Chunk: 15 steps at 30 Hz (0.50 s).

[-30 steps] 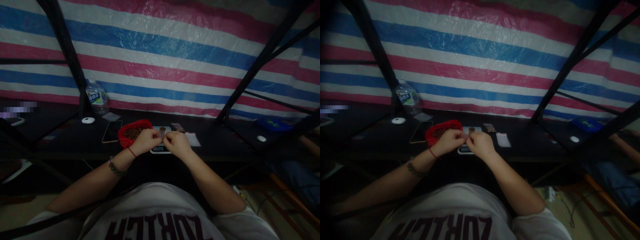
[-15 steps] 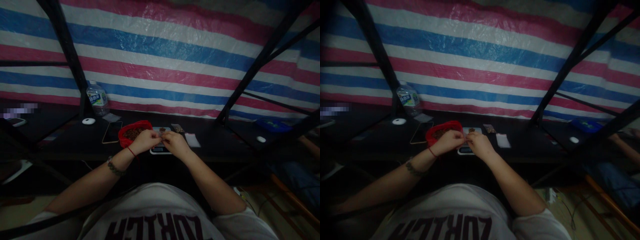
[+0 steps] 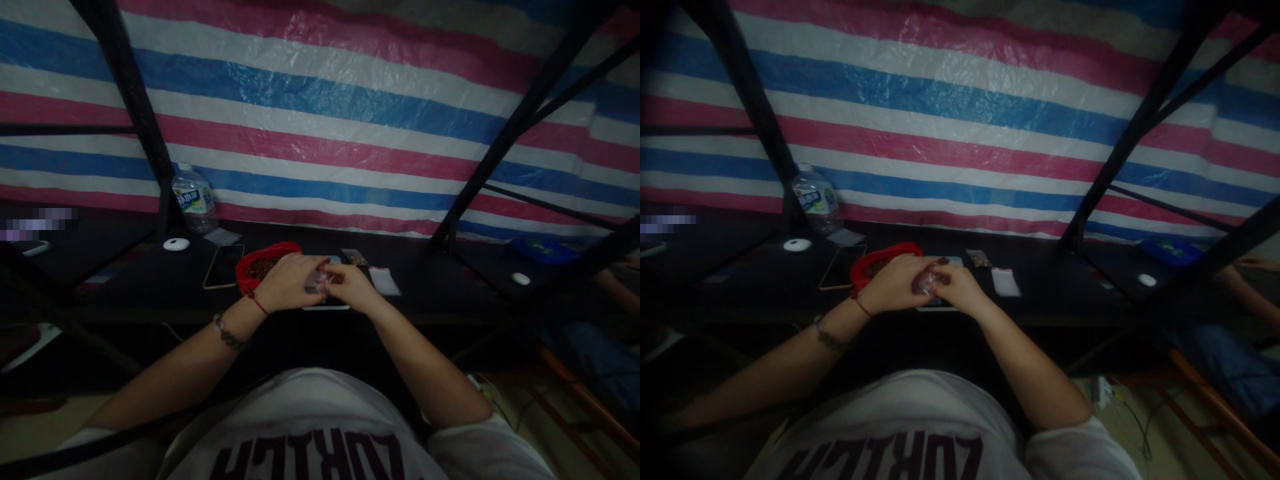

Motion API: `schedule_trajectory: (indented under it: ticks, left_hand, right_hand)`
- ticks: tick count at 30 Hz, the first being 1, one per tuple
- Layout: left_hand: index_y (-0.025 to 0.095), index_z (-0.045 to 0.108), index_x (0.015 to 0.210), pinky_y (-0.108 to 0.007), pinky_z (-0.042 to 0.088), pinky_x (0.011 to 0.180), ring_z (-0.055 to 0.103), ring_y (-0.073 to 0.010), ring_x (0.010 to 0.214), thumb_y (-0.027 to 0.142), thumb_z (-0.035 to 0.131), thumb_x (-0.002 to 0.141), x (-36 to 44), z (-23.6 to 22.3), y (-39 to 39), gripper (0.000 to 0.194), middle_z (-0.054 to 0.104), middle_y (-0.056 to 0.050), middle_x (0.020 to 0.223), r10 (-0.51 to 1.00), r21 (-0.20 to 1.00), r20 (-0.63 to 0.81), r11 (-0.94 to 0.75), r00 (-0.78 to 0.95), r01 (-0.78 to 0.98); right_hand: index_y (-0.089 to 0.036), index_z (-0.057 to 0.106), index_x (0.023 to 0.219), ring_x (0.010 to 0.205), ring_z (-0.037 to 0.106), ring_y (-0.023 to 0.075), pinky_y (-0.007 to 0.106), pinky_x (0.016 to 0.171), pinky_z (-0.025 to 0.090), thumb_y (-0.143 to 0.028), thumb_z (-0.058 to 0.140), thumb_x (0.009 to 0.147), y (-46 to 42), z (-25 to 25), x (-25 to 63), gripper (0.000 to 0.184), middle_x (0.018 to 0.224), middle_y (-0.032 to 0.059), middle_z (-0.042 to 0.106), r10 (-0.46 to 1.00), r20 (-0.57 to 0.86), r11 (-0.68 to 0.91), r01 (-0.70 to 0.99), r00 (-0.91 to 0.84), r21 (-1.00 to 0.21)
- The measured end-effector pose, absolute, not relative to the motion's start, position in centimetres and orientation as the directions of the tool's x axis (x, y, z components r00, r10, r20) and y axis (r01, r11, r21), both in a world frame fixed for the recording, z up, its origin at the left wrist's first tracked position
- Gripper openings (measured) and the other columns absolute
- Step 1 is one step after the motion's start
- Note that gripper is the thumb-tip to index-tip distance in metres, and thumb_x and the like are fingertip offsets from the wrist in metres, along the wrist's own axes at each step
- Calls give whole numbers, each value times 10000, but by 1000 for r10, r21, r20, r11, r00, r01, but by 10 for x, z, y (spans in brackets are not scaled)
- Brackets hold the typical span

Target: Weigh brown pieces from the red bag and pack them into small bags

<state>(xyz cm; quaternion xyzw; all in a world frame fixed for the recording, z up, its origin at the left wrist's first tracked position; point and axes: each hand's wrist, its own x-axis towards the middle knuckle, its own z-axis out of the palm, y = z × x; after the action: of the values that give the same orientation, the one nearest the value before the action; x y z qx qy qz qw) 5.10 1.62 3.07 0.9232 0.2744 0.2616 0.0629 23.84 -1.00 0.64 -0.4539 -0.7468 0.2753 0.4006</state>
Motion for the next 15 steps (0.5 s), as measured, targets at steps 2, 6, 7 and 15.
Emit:
schedule_trajectory:
  ticks: [2, 6, 7, 15]
  left_hand:
    - [197, 493, 1332, -390, 391, 973, 574, -292, 1108, 434, 668, 733, 51, 32, 15, 668, 631, -131, 1181, 529, 273, 447, -848, 721, 454]
    - [211, 540, 1273, -366, 432, 922, 604, -276, 1039, 478, 712, 682, 51, 34, 14, 671, 651, -106, 1144, 500, 339, 425, -861, 754, 379]
    - [206, 563, 1238, -364, 441, 905, 611, -272, 1015, 475, 706, 688, 50, 35, 15, 628, 658, -103, 1121, 508, 355, 424, -855, 750, 378]
    - [155, 570, 1182, -366, 446, 933, 602, -263, 1033, 444, 601, 753, 26, 44, 39, 518, 638, -110, 1148, 684, 403, 487, -728, 543, 555]
  right_hand:
    - [-169, 710, 957, 700, 624, 157, 263, 655, 486, -114, 657, 670, -9, 6, 238, 297, 801, 22, 703, 907, 323, 417, 472, -269, -777]
    - [-153, 712, 924, 716, 625, 159, 264, 664, 486, -171, 691, 681, -12, 10, 234, 244, 815, 35, 702, 905, 317, 421, 477, -285, -772]
    - [-159, 712, 936, 733, 629, 159, 267, 678, 490, -178, 681, 697, -12, 12, 234, 242, 839, 38, 705, 902, 326, 428, 474, -284, -770]
    - [-182, 652, 1121, 1033, 615, 200, 365, 906, 476, -296, 643, 782, 37, 0, 270, 357, 1141, 106, 657, 871, 491, 389, 595, 11, -703]
